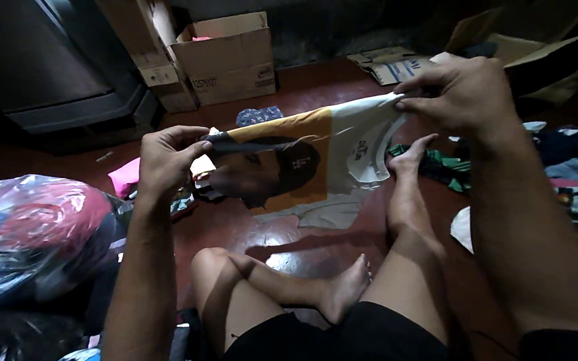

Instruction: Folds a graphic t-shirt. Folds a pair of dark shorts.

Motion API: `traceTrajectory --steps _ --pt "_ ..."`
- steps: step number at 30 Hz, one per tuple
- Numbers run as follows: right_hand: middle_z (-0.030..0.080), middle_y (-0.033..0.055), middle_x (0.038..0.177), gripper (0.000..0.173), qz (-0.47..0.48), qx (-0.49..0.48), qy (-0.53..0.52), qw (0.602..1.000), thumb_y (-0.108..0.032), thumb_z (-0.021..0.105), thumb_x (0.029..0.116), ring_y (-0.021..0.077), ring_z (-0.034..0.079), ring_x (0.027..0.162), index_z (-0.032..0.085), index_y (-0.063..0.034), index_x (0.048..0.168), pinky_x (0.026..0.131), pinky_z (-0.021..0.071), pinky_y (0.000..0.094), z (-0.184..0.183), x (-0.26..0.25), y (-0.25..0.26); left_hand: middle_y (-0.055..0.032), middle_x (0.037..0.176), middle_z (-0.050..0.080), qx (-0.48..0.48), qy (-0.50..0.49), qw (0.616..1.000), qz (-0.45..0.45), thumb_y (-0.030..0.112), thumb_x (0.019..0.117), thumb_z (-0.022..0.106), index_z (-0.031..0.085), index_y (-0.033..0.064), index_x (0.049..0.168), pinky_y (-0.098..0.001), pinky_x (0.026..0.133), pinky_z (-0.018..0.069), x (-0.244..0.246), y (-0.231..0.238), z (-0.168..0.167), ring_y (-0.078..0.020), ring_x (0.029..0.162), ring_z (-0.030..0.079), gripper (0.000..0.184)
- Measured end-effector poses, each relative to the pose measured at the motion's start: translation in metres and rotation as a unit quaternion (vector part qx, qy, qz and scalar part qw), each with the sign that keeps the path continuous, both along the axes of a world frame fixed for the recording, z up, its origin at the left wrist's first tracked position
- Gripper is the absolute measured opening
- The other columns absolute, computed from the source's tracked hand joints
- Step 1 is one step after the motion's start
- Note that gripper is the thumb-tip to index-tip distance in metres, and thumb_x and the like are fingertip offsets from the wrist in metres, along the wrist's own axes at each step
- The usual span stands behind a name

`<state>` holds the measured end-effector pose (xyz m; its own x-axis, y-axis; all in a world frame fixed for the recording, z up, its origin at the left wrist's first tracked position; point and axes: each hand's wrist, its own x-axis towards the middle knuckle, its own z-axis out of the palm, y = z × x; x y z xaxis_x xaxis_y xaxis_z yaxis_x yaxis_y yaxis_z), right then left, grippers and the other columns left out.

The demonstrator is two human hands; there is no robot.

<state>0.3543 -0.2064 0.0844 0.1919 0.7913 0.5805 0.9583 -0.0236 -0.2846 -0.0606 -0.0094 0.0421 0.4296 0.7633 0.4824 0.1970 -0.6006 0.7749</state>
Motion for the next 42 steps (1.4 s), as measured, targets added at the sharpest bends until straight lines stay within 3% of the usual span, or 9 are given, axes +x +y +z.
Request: traceTrajectory --steps 4,8,13,17,20,24,29,33,42 --pt "0.073 0.0175 0.098 0.019 -0.001 -0.034 0.005 0.999 -0.013 0.077 0.0914 0.0317 0.068 0.087 0.077 -0.009 0.11 0.083 0.0511 0.0605 -0.007 0.003 0.0 -0.0022 0.092 0.073 0.021 0.087 0.996 -0.018 0.0 0.0866 0.076 0.073 0.0042 0.109 -0.0238 0.071 0.0588 0.0 -0.003 -0.006 -0.0049 0.074 0.067 0.023" --pt "0.071 0.0207 0.099 0.013 0.002 -0.08 -0.013 0.997 -0.012 0.078 0.0902 0.0384 0.067 0.093 0.078 -0.0068 0.102 0.084 0.049 0.0632 -0.024 0.013 0.016 -0.0098 0.102 0.064 0.052 0.183 0.981 0.036 0.013 0.0929 0.074 0.073 0.0074 0.101 -0.0397 0.077 0.0542 0.007 0.014 -0.02 -0.0178 0.085 0.063 0.01" --pt "0.069 0.0241 0.105 0.02 -0.01 -0.106 0.073 0.992 -0.016 0.078 0.0901 0.0407 0.066 0.094 0.074 -0.0013 0.102 0.086 0.0499 0.0652 -0.056 0.034 0.062 -0.0084 0.095 0.069 -0.095 0.118 0.987 0.053 0.008 0.0956 0.068 0.068 0.0033 0.108 -0.0315 0.062 0.0555 0.035 0.051 -0.037 -0.0121 0.065 0.062 0.013" --pt "0.072 0.0118 0.093 0.022 0.003 -0.01 0.206 0.978 -0.016 0.074 0.0903 0.0196 0.069 0.073 0.072 -0.0031 0.107 0.074 0.0605 0.0454 -0.068 0.039 0.086 -0.0055 0.097 0.069 -0.131 -0.014 0.991 0.028 0.006 0.0976 0.065 0.063 0.0005 0.115 -0.0304 0.074 0.0615 0.05 0.078 -0.04 -0.0106 0.077 0.069 0.018" --pt "0.072 0.0023 0.104 0.021 0.094 0.138 0.219 0.961 -0.013 0.076 0.0883 0.0066 0.069 0.086 0.07 -0.0047 0.107 0.079 0.0603 0.028 -0.072 0.035 0.072 -0.0019 0.102 0.072 -0.029 -0.107 0.993 -0.029 0.005 0.0968 0.063 0.062 0.0026 0.113 -0.0342 0.084 0.0626 0.04 0.068 -0.041 -0.0122 0.088 0.072 0.016" --pt "0.065 0.002 0.124 0.018 0.219 0.194 0.192 0.937 -0.008 0.075 0.0891 0.0084 0.064 0.108 0.07 -0.0067 0.106 0.09 0.0565 0.0259 -0.114 0.025 0.019 0.0037 0.116 0.072 0.053 -0.09 0.987 -0.122 0.011 0.0978 0.065 0.067 0.013 0.118 -0.033 0.09 0.0596 -0.007 0.018 -0.081 -0.0109 0.103 0.069 0.02" --pt "0.07 0.0079 0.121 0.016 0.157 -0.009 0.275 0.948 -0.001 0.078 0.0796 0.0156 0.07 0.103 0.072 -0.0046 0.093 0.087 0.0614 0.0334 -0.266 0.008 -0.035 -0.0037 0.108 0.075 -0.103 0.045 0.983 -0.148 0.008 0.091 0.071 0.073 0.0067 0.106 -0.0329 0.085 0.0621 -0.045 -0.03 -0.235 -0.0139 0.097 0.072 0.016" --pt "0.072 0.007 0.114 0.014 0.076 -0.299 0.275 0.911 -0.009 0.077 0.0858 0.0198 0.068 0.105 0.077 -0.0096 0.1 0.094 0.057 0.0436 -0.396 -0.005 -0.055 -0.005 0.11 0.071 -0.117 0.415 0.891 -0.141 0.022 0.0989 0.061 0.073 0.0108 0.109 -0.0418 0.099 0.0535 -0.032 -0.053 -0.31 -0.0171 0.105 0.068 0.019" --pt "0.073 0.0096 0.109 0.019 0.052 -0.53 0.158 0.832 -0.033 0.077 0.0883 0.0328 0.067 0.108 0.079 -0.016 0.096 0.092 0.0533 0.0625 -0.402 -0.009 -0.056 -0.0093 0.12 0.068 -0.142 0.579 0.776 -0.205 0.039 0.1013 0.056 0.07 0.0127 0.114 -0.0578 0.107 0.0409 -0.002 -0.045 -0.31 -0.0293 0.121 0.06 0.032"
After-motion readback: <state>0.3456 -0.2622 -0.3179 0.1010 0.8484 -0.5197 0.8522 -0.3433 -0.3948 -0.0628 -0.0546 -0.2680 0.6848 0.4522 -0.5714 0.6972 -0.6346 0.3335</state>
